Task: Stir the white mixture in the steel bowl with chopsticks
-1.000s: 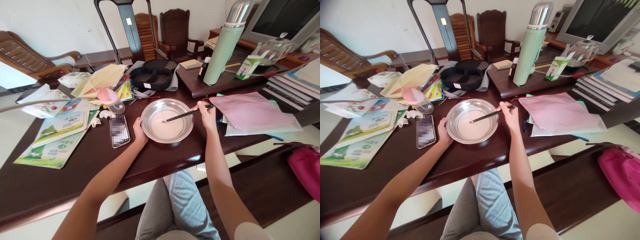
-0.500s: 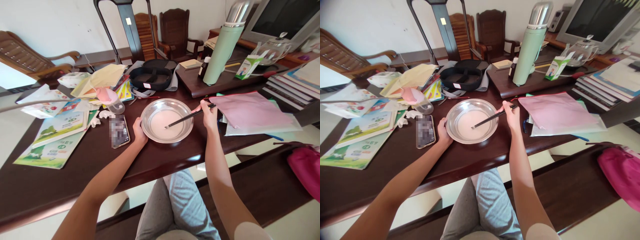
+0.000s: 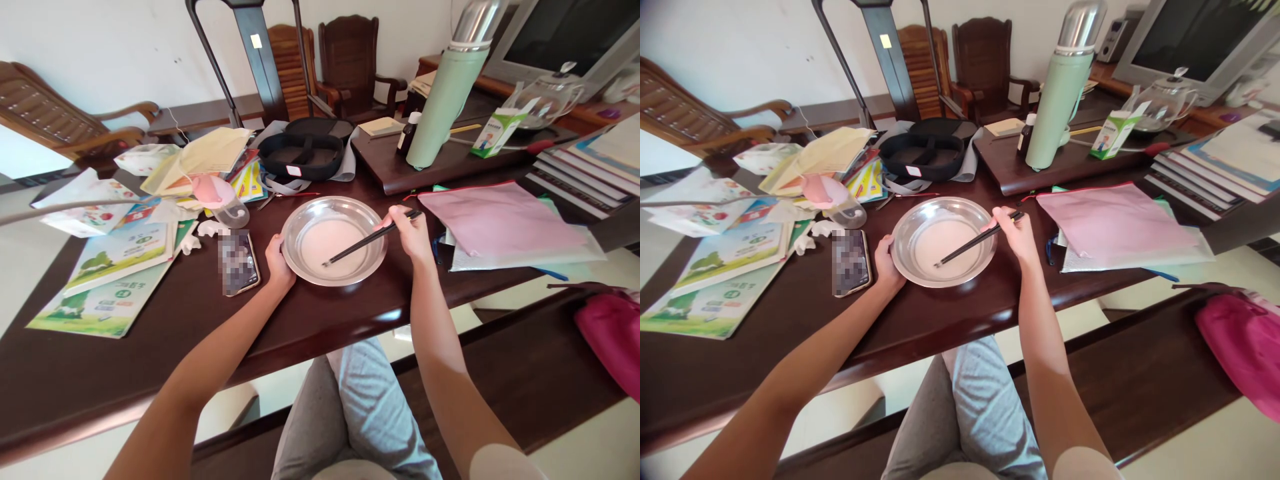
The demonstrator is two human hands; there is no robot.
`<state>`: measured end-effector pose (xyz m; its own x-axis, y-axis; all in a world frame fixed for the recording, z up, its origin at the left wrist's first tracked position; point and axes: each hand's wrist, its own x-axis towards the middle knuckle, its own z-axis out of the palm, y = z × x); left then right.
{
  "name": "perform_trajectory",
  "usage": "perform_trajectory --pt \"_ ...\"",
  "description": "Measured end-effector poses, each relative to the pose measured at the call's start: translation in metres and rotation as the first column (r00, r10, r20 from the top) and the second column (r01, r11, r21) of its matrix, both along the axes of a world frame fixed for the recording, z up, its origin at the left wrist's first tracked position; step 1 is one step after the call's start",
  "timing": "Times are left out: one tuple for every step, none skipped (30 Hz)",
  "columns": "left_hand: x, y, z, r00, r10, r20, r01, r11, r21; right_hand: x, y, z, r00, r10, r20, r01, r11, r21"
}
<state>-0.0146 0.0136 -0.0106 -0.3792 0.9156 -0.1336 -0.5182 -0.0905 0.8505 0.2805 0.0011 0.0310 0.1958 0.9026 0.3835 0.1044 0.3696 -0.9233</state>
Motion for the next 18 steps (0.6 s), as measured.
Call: perform_trajectory --pt "0.0 0.0 -0.0001 1.0 -0.001 -0.001 0.001 1.0 0.003 -0.001 -0.0005 0.0005 1.0 0.025 0.017 -0.025 1.0 -0.014" --pt "-0.0001 0.0 -0.0001 1.0 -0.002 -0.003 0.002 1.0 0.004 -0.0017 -0.0006 0.0011 0.999 0.035 0.027 -0.035 0.999 -0.022" --pt "-0.0002 0.0 -0.0001 1.0 -0.003 -0.003 0.003 1.0 0.004 -0.0019 -0.0004 0.0016 0.999 0.028 0.031 -0.028 0.999 -0.021" --pt "-0.0004 0.0 -0.0001 1.0 -0.005 -0.004 0.005 1.0 0.001 -0.0015 0.0001 0.0019 1.0 0.003 0.024 -0.003 1.0 -0.011" --pt "-0.0006 0.0 0.0 1.0 -0.006 -0.005 0.006 1.0 -0.003 -0.0007 0.0006 0.002 0.999 -0.034 0.011 0.034 0.999 0.001" --pt "-0.0008 -0.0001 0.0002 1.0 -0.008 -0.006 0.008 1.0 -0.008 0.0004 0.0011 0.0018 0.998 -0.07 -0.005 0.07 0.997 0.013" --pt "-0.001 -0.0002 0.0003 1.0 -0.01 -0.007 0.01 1.0 -0.014 0.0013 0.0014 0.0014 0.995 -0.095 -0.018 0.095 0.995 0.019" --pt "-0.0011 -0.0003 0.0005 1.0 -0.012 -0.008 0.012 1.0 -0.02 0.002 0.0013 0.0009 0.995 -0.102 -0.025 0.102 0.995 0.02" --pt "-0.001 -0.0005 0.0007 1.0 -0.013 -0.007 0.013 1.0 -0.024 0.0022 0.0009 0.0005 0.996 -0.089 -0.027 0.089 0.996 0.016" --pt "-0.0009 -0.0006 0.001 1.0 -0.013 -0.004 0.013 1.0 -0.026 0.002 0.0004 0.0004 0.998 -0.061 -0.02 0.061 0.998 0.008" --pt "-0.0007 -0.0008 0.0012 1.0 -0.012 -0.001 0.012 1.0 -0.025 0.0014 -0.0002 0.0004 1.0 -0.025 -0.007 0.025 1.0 0.0" --pt "-0.0005 -0.0009 0.0015 1.0 -0.01 0.005 0.01 1.0 -0.024 0.0006 -0.0006 0.0008 1.0 0.006 0.008 -0.006 1.0 -0.005" --pt "-0.0003 -0.001 0.0017 1.0 -0.009 0.011 0.009 1.0 -0.022 -0.0001 -0.0007 0.0012 1.0 0.022 0.019 -0.022 1.0 -0.006" --pt "-0.0001 -0.0011 0.002 1.0 -0.008 0.017 0.008 1.0 -0.021 -0.0005 -0.0006 0.0018 1.0 0.02 0.023 -0.02 1.0 0.0" --pt "0.0 -0.0011 0.0021 1.0 -0.006 0.023 0.007 1.0 -0.021 -0.0005 -0.0001 0.0023 1.0 -0.001 0.019 0.001 1.0 0.01" --pt "0.0 -0.0011 0.0022 1.0 -0.005 0.027 0.006 1.0 -0.022 -0.0002 0.0004 0.0026 0.999 -0.037 0.005 0.037 0.999 0.022" --pt "0.0 -0.001 0.0021 1.0 -0.004 0.029 0.005 1.0 -0.022 0.0004 0.0009 0.0027 0.997 -0.077 -0.017 0.078 0.996 0.031" --pt "-0.0002 -0.0009 0.0019 1.0 -0.004 0.027 0.005 1.0 -0.022 0.001 0.0011 0.0028 0.993 -0.11 -0.038 0.111 0.993 0.036"
